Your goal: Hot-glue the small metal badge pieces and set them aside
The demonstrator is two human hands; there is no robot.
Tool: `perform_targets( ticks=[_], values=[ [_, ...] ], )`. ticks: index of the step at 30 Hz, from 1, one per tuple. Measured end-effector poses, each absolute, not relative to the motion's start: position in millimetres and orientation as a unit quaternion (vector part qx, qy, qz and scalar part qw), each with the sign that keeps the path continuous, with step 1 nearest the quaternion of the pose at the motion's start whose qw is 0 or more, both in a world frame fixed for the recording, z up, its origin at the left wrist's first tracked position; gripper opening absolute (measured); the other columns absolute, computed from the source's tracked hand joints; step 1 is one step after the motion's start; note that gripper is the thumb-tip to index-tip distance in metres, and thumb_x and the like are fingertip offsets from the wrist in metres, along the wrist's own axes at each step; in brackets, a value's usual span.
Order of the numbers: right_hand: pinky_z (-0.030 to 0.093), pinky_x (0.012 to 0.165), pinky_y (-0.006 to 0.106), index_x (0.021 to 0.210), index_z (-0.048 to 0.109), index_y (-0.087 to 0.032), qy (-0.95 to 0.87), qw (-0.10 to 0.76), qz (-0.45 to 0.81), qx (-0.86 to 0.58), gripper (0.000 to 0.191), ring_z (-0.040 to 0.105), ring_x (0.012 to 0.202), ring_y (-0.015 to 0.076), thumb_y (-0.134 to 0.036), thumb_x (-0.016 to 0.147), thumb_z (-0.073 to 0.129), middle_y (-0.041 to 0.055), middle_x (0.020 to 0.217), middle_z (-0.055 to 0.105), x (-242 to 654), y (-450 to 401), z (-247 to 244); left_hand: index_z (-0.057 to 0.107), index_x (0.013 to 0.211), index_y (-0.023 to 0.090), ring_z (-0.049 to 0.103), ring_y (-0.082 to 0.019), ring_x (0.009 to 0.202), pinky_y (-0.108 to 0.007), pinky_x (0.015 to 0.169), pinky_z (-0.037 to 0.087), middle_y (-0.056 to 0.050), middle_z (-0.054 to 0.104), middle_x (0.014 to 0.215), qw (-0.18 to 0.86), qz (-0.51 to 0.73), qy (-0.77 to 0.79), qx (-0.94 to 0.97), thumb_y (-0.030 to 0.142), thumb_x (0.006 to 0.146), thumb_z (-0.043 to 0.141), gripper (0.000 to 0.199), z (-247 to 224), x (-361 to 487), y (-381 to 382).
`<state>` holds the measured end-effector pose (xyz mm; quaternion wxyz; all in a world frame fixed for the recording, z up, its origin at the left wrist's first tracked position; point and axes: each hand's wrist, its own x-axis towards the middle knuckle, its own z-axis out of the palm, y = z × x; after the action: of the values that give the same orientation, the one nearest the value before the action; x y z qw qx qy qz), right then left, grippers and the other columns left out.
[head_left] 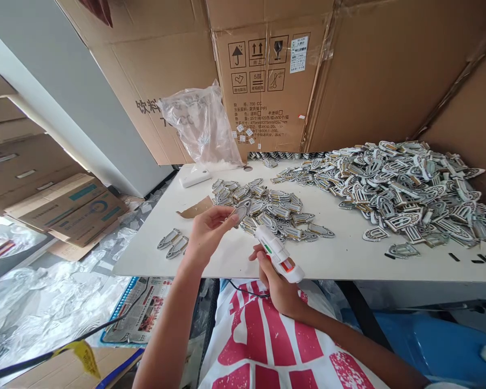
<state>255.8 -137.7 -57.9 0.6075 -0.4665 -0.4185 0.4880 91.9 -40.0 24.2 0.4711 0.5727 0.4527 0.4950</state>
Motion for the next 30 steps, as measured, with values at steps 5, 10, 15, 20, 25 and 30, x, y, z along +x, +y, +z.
perform_targets(
  ticks=[5, 10, 15, 20, 25, 30],
  values=[
    [0.032, 0.046, 0.026, 0.104, 0.077, -0.019, -0.402, 0.622, 0.509, -0.439, 0.049, 0.026, 0.047, 0.0097, -0.067, 0.097, 0.075, -0.0098, 0.057, 0.044, 254.7, -137.6, -55.6, 0.08, 0.1, 0.02, 0.073, -0.018, 0.087, -0.031, 0.082, 0.061, -0.004, 0.078, 0.092, 0.518, 0.49, 0.424, 0.559, 0.038, 0.079, 0.098, 0.032, 27.3, 91.4, -41.3],
    [0.03, 0.046, 0.027, 0.099, 0.075, -0.02, -0.409, 0.627, 0.502, -0.433, 0.046, 0.024, 0.047, 0.0101, -0.066, 0.099, 0.073, -0.011, 0.054, 0.039, 255.8, -138.6, -55.7, 0.079, 0.121, 0.022, 0.075, -0.02, 0.096, -0.033, 0.089, 0.064, -0.005, 0.08, 0.104, 0.544, 0.489, 0.387, 0.562, 0.033, 0.081, 0.097, 0.046, 28.4, 89.1, -40.7],
    [0.038, 0.052, 0.029, 0.101, 0.075, -0.02, -0.419, 0.621, 0.491, -0.445, 0.045, 0.026, 0.047, 0.0112, -0.064, 0.101, 0.071, -0.0114, 0.052, 0.039, 256.0, -139.5, -58.5, 0.083, 0.118, 0.02, 0.076, -0.026, 0.115, -0.039, 0.104, 0.062, -0.009, 0.082, 0.122, 0.537, 0.484, 0.387, 0.573, 0.038, 0.087, 0.091, 0.036, 29.0, 88.7, -41.1],
    [0.041, 0.053, 0.03, 0.102, 0.075, -0.021, -0.414, 0.614, 0.495, -0.455, 0.046, 0.03, 0.048, 0.0125, -0.066, 0.1, 0.072, -0.0105, 0.053, 0.04, 255.8, -141.3, -54.2, 0.08, 0.102, 0.021, 0.076, -0.025, 0.106, -0.042, 0.102, 0.062, -0.008, 0.082, 0.11, 0.532, 0.494, 0.399, 0.56, 0.041, 0.085, 0.091, 0.029, 29.2, 86.8, -40.8],
    [0.039, 0.053, 0.03, 0.093, 0.074, -0.022, -0.433, 0.599, 0.496, -0.456, 0.047, 0.032, 0.048, 0.0128, -0.068, 0.101, 0.069, -0.0101, 0.053, 0.038, 256.3, -141.7, -52.2, 0.074, 0.099, 0.022, 0.075, -0.021, 0.097, -0.032, 0.086, 0.062, -0.006, 0.08, 0.103, 0.503, 0.498, 0.428, 0.562, 0.039, 0.083, 0.093, 0.03, 29.3, 86.8, -40.3],
    [0.038, 0.052, 0.03, 0.089, 0.076, -0.021, -0.436, 0.59, 0.487, -0.474, 0.052, 0.033, 0.048, 0.0132, -0.072, 0.098, 0.07, -0.0099, 0.051, 0.037, 256.5, -140.8, -56.9, 0.081, 0.112, 0.02, 0.075, -0.022, 0.098, -0.035, 0.087, 0.063, -0.009, 0.081, 0.104, 0.477, 0.495, 0.448, 0.572, 0.04, 0.079, 0.096, 0.041, 25.4, 87.1, -40.4]
  ],
)
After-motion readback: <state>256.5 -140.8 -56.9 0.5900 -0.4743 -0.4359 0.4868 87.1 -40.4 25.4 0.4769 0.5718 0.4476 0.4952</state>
